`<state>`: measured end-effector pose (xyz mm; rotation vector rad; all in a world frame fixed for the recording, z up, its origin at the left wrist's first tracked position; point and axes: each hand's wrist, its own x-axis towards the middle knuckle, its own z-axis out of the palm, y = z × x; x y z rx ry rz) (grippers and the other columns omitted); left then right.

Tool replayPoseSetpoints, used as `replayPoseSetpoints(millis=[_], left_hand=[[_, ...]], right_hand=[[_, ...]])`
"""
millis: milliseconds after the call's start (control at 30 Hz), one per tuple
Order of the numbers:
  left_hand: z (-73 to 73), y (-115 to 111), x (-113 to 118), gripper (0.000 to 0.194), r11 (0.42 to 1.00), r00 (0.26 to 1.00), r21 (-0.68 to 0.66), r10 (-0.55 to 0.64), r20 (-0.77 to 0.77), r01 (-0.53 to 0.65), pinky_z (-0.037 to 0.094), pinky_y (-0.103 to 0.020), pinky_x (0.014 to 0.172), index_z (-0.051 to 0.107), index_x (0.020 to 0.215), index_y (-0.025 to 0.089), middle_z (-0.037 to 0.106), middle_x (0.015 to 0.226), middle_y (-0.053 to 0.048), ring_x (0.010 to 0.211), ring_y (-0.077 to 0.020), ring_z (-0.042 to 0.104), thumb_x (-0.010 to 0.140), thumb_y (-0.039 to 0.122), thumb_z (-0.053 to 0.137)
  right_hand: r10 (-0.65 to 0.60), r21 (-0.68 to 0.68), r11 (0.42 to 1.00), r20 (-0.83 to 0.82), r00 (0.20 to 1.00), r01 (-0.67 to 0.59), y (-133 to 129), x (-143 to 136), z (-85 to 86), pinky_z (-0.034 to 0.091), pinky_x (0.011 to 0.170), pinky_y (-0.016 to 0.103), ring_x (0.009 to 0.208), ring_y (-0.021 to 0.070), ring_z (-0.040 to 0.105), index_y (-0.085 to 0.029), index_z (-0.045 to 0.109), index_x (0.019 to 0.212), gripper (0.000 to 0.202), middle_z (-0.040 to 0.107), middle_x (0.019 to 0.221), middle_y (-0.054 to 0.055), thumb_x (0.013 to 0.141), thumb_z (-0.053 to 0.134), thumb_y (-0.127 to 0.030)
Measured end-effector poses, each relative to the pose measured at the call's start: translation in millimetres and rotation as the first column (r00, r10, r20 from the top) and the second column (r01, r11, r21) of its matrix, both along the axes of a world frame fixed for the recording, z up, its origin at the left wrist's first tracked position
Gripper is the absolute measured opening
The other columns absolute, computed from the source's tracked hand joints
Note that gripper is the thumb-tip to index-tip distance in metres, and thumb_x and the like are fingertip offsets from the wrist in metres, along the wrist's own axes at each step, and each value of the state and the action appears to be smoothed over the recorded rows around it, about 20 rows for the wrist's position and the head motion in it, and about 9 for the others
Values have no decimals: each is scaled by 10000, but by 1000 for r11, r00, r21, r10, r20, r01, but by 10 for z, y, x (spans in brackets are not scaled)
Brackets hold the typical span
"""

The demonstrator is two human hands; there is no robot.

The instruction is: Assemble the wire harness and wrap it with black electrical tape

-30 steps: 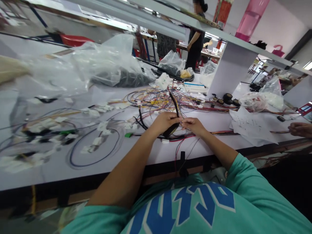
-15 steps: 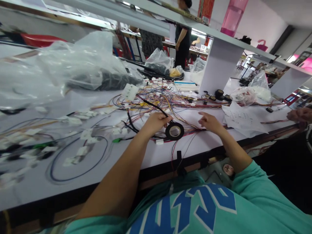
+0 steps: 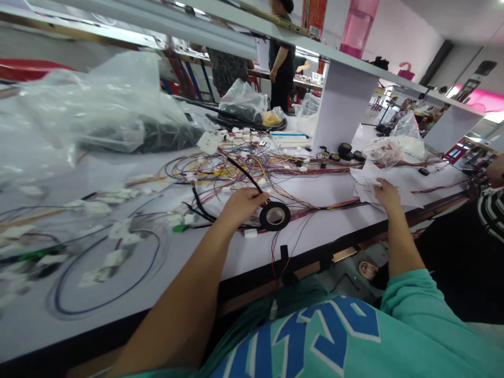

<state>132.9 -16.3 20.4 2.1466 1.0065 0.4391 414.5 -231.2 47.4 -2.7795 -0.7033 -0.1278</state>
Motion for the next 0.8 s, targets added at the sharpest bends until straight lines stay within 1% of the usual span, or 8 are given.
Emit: replayPoseSetpoints(millis=[100,200,300,367,467,600,667,800], left_hand=[[-33,20,9,277,1000,1000,2,25,-17,-25,312,-254,478,516,488,190,457,396,2,465,-153,466,647,405,445],[-72,27,11,262,998,999,-21,50,-17,-51,308,-253,470,533,515,188,451,391,3,469,-157,465,650,394,444],[-112,34,2,270,998,999,-52,37,4,-37,321,-247,468,586,587,176,482,425,4,472,-153,463,653,391,437],[-136,44,-4,289,998,1000,-48,28,7,-27,330,-244,468,611,622,169,526,470,-4,475,-150,466,656,391,430],[-156,61,-8,303,999,1000,-20,30,-4,-30,329,-242,464,627,639,170,558,500,-16,491,-157,484,664,395,425],[-148,76,-2,286,1000,999,3,25,-27,-25,342,-243,473,621,605,182,559,484,-25,531,-178,520,662,388,431],[-146,80,5,281,1000,999,3,26,-29,-26,353,-244,479,617,592,185,583,512,-32,552,-184,535,659,386,432],[-170,89,12,283,999,999,8,39,-25,-39,370,-247,480,616,596,188,613,559,-42,565,-189,546,653,393,429]], right_hand=[[444,114,892,-37,895,-438,336,-620,-75,456,812,329,877,199,612,-142,548,1178,400,664,1002,96,837,360,-232],[879,69,474,26,477,-878,592,-1296,-135,419,892,313,1005,178,559,-268,582,1128,332,641,1080,26,834,433,-298],[966,-84,260,15,259,-962,733,-1700,-128,373,951,293,1100,154,506,-309,571,1135,320,594,1176,-24,857,414,-318],[944,-121,326,-14,329,-938,774,-1703,-92,391,929,293,1077,159,527,-300,568,1147,329,610,1153,-22,870,390,-314],[671,-88,736,-41,740,-672,724,-1265,-15,427,896,289,1060,175,551,-311,584,1130,325,618,1145,-29,848,427,-276],[189,-116,976,44,981,-183,380,-192,67,412,901,396,1112,243,518,-200,521,1226,430,563,1225,83,859,296,-193],[-46,-177,983,51,998,55,157,294,69,398,921,360,1145,234,492,-168,505,1245,448,525,1268,99,846,302,-190],[-138,-233,962,31,990,141,-107,832,-37,405,898,367,1136,246,494,-188,490,1265,486,511,1276,119,808,334,-132]])
